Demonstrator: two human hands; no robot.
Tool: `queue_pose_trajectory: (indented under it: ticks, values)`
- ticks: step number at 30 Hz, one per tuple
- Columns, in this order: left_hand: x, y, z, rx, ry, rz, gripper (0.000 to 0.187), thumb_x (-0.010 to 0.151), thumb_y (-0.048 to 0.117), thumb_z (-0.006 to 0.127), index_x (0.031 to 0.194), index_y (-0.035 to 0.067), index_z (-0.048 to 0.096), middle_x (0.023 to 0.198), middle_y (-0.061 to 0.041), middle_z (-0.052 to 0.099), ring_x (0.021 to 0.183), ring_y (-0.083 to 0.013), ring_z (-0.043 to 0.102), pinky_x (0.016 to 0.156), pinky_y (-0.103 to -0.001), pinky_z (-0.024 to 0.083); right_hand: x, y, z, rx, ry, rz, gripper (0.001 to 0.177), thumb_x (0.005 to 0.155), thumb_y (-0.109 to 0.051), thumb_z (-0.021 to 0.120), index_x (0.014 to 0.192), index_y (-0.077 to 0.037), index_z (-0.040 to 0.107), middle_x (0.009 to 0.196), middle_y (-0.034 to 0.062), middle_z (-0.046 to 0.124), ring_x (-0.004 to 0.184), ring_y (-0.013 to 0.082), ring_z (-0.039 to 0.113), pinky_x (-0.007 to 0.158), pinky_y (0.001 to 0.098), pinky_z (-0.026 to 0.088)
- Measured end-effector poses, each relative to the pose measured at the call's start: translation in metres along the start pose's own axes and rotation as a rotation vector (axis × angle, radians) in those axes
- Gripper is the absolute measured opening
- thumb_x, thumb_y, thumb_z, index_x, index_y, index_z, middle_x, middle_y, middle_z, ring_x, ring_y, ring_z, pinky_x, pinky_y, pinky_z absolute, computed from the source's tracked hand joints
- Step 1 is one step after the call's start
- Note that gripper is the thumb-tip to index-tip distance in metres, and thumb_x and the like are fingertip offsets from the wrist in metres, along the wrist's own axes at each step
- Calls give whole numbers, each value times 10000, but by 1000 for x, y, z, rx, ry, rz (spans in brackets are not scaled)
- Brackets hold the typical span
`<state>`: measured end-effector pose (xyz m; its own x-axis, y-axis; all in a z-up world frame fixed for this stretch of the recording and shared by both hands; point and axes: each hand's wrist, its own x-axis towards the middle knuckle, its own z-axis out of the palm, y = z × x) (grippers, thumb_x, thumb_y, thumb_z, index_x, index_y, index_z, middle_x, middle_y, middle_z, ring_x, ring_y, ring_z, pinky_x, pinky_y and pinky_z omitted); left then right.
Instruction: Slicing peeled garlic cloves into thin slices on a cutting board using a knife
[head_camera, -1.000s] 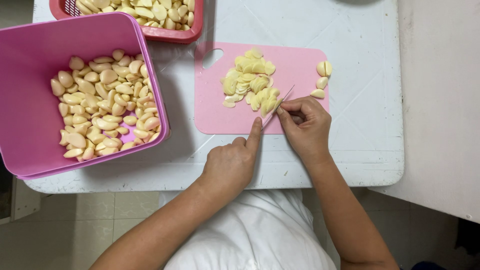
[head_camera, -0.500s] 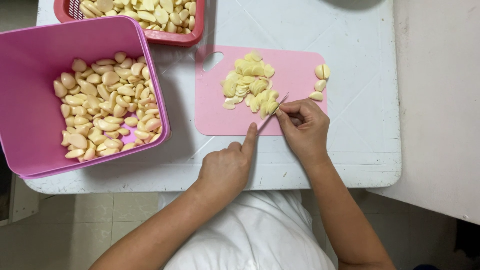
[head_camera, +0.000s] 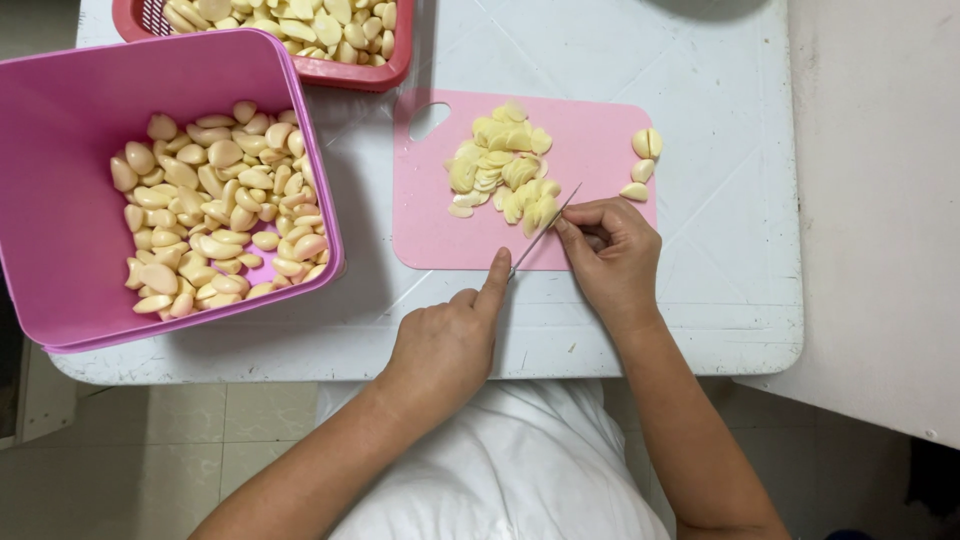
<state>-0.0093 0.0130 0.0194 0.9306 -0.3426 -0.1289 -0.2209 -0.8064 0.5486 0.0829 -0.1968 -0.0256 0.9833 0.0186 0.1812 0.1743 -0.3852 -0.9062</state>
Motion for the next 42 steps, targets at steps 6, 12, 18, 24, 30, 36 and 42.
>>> queue_pose_trajectory:
  ticks: [6,12,18,24,30,36,42]
  values:
    - [-5,0,-1,-1,17,12,659,985,5,510,1630,-45,381,746,-191,749,554,-332,761,502,-481,612,0,0,0,9,-5,-1,81,945,45,824,989,22,759,980,141,682,905,259,794,708,270,651]
    - [-9,-1,2,-6,-4,2,633,1016,28,491,1633,-42,372,755,-182,753,557,-321,765,506,-476,615,0,4,0,6,-6,-10,84,944,55,821,988,31,755,983,147,684,913,269,793,714,280,657]
    - [-11,-1,0,-7,-10,0,629,1023,42,495,1632,-46,368,753,-190,756,558,-323,768,499,-468,616,0,2,0,-27,-5,-27,84,944,47,831,974,27,755,957,145,678,873,246,788,687,263,651]
    - [-10,0,3,-12,-7,2,628,1017,31,497,1626,-59,368,740,-184,757,548,-304,765,489,-450,617,1,-2,1,-37,-8,-40,76,949,54,825,973,36,756,951,151,676,868,247,786,680,276,655]
    - [-9,0,6,-5,7,18,660,984,3,515,1625,-61,370,737,-188,749,542,-312,759,479,-459,611,1,-1,0,-33,-9,-38,75,954,41,825,981,31,756,960,143,676,861,221,779,683,256,647]
    - [-6,0,8,-2,27,32,668,970,-9,515,1621,-64,375,733,-188,745,540,-314,758,475,-466,609,1,1,0,-34,-9,-40,73,952,55,818,983,38,754,962,150,672,867,247,783,684,281,659]
    - [0,-2,10,31,50,53,699,950,-23,515,1632,-54,364,725,-180,732,532,-320,752,463,-467,602,1,1,-1,-35,-16,-37,72,951,57,816,981,37,753,962,146,667,859,245,784,688,278,662]
